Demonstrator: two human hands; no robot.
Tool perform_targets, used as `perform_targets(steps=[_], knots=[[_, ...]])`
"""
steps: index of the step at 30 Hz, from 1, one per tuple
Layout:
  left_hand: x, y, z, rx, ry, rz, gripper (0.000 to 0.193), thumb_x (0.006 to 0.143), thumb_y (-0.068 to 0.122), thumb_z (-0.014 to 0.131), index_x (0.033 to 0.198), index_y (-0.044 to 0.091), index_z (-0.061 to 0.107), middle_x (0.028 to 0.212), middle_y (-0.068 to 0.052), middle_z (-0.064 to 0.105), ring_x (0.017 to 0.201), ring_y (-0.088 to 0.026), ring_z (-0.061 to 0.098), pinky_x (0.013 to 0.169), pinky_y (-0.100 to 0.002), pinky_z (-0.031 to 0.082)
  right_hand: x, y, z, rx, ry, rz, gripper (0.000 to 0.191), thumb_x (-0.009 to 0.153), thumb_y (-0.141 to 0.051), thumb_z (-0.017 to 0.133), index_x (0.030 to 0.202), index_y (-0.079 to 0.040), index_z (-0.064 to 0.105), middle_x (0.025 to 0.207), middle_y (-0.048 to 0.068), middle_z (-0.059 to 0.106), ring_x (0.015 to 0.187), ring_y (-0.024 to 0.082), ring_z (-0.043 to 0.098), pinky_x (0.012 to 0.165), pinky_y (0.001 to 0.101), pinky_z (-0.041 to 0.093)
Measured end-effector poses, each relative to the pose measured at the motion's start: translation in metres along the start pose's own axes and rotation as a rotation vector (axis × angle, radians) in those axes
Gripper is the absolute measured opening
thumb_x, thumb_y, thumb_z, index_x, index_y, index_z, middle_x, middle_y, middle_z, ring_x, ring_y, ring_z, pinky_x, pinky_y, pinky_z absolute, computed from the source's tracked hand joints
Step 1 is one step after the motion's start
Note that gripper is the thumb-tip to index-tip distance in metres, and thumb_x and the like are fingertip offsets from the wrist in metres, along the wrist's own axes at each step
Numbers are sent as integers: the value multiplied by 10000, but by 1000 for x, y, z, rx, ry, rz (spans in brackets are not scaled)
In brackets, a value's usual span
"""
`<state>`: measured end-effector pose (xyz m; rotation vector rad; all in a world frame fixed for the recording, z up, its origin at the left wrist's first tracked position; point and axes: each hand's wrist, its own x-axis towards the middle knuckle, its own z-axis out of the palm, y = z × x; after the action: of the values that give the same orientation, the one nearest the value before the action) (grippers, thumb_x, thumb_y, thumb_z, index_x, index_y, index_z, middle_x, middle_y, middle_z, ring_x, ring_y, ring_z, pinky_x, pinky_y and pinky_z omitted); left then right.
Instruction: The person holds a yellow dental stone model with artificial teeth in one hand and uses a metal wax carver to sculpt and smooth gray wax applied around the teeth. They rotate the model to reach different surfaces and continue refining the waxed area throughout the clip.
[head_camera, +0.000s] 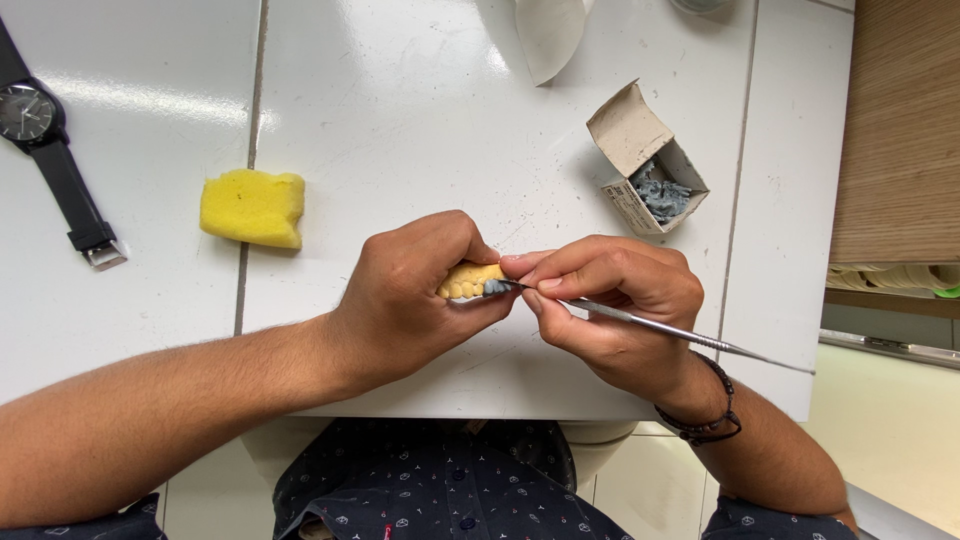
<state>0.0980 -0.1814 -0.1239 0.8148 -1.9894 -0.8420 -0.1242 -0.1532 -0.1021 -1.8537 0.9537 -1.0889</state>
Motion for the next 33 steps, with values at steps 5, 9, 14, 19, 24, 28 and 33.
perform_targets(steps=[5, 9, 14, 19, 24, 28, 33], knots=[[0, 0, 0, -3, -7, -14, 331, 824, 100, 889, 873, 45, 566, 795, -69, 642, 705, -161, 686, 549, -295, 537, -2, 3, -4, 115, -31, 55, 170, 903, 140, 714, 942, -11, 646, 1005, 165, 746, 1138, 327, 770, 935, 333, 716], [3, 1, -3, -82, -18, -91, 341, 842, 162, 896, 903, 48, 580, 816, -60, 679, 707, -111, 693, 551, -250, 545, -6, 5, -8, 183, -47, 103, 185, 899, 159, 702, 921, -9, 629, 1006, 175, 731, 1129, 314, 768, 972, 367, 699], [10, 2, -2, -171, -76, -340, 358, 853, 238, 875, 974, 51, 595, 784, -24, 702, 621, -58, 606, 514, -207, 472, -1, 19, -23, 499, 253, 270, 127, 909, 129, 587, 962, 16, 611, 1063, 186, 703, 897, 255, 749, 740, 363, 689], [13, 4, -3, -274, -120, -421, 339, 877, 250, 830, 1026, 56, 595, 853, -12, 713, 659, -34, 598, 527, -189, 475, 10, 23, -35, 418, 254, 302, 302, 1058, -24, 411, 1223, 124, 616, 1113, 275, 691, 1004, 347, 718, 976, 468, 648], [12, 6, -4, -316, -134, -415, 342, 884, 255, 820, 1052, 50, 604, 876, -21, 709, 687, -30, 602, 552, -191, 490, 10, 22, -38, 543, 215, 340, 515, 996, -173, 253, 1262, 106, 594, 1251, 276, 673, 1236, 380, 688, 1138, 505, 588], [13, 4, -4, -297, -174, -462, 336, 887, 287, 802, 1085, 62, 651, 864, -2, 724, 680, -34, 577, 551, -191, 488, 0, 36, -42, 723, 179, 208, 664, 1209, -393, 230, 1099, 117, 641, 1061, 198, 652, 989, 265, 658, 926, 431, 565], [13, 3, -3, -302, -182, -513, 353, 872, 297, 799, 1124, 75, 692, 880, 4, 740, 681, -42, 550, 559, -191, 491, -8, 45, -44, 467, 215, 179, 633, 1249, -489, 365, 1041, 52, 619, 847, 161, 703, 788, 267, 750, 750, 412, 668]])
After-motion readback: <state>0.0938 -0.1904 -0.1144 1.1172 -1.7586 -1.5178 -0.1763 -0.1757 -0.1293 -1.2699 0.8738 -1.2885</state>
